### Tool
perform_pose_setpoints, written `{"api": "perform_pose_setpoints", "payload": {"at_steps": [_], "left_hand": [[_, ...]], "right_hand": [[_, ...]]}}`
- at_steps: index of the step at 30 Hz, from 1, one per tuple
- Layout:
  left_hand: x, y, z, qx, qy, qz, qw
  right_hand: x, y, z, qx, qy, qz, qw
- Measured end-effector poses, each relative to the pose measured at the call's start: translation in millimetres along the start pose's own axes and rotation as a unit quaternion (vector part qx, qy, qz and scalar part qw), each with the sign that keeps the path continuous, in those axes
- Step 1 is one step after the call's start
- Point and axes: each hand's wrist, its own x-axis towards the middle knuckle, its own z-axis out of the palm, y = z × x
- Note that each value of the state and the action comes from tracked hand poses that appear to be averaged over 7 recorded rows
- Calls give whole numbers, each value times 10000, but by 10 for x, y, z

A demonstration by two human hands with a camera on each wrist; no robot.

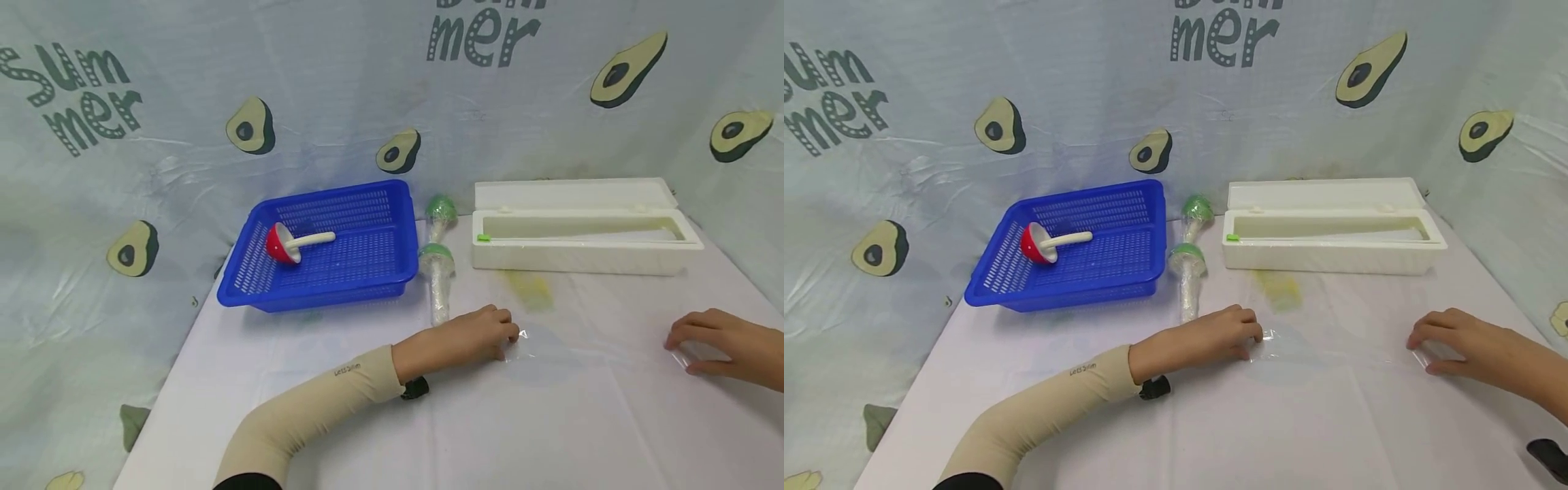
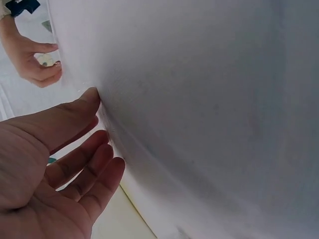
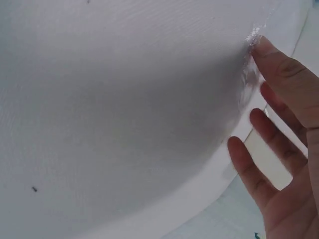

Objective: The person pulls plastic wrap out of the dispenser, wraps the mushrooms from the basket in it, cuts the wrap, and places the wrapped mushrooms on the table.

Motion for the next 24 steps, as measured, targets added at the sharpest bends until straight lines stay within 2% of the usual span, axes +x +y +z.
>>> {"api": "perform_pose_setpoints", "payload": {"at_steps": [3, 8, 12, 15, 17, 20, 24], "left_hand": [[-5, 1, 31, 45, -37, 13, 10000], [-43, -13, 29, 225, -130, 30, 9997], [-114, -83, -144, -134, -236, 85, 9996], [-221, -215, -409, -647, -94, 25, 9979], [-338, -350, -643, -756, 75, -133, 9970], [-587, -641, -1037, -660, 323, -396, 9965], [-1034, -1154, -1560, -665, 471, -910, 9925]], "right_hand": [[-53, 16, 35, -83, 142, -67, 9998], [-100, 4, 87, -21, 136, 90, 9999], [-114, -34, 102, 22, 43, 216, 9998], [-123, -56, 96, 73, 55, 192, 9998], [-130, -64, 91, 78, 102, 171, 9998], [-144, -71, 80, 97, 124, 189, 9997], [-160, -93, 61, 96, 155, 228, 9996]]}}
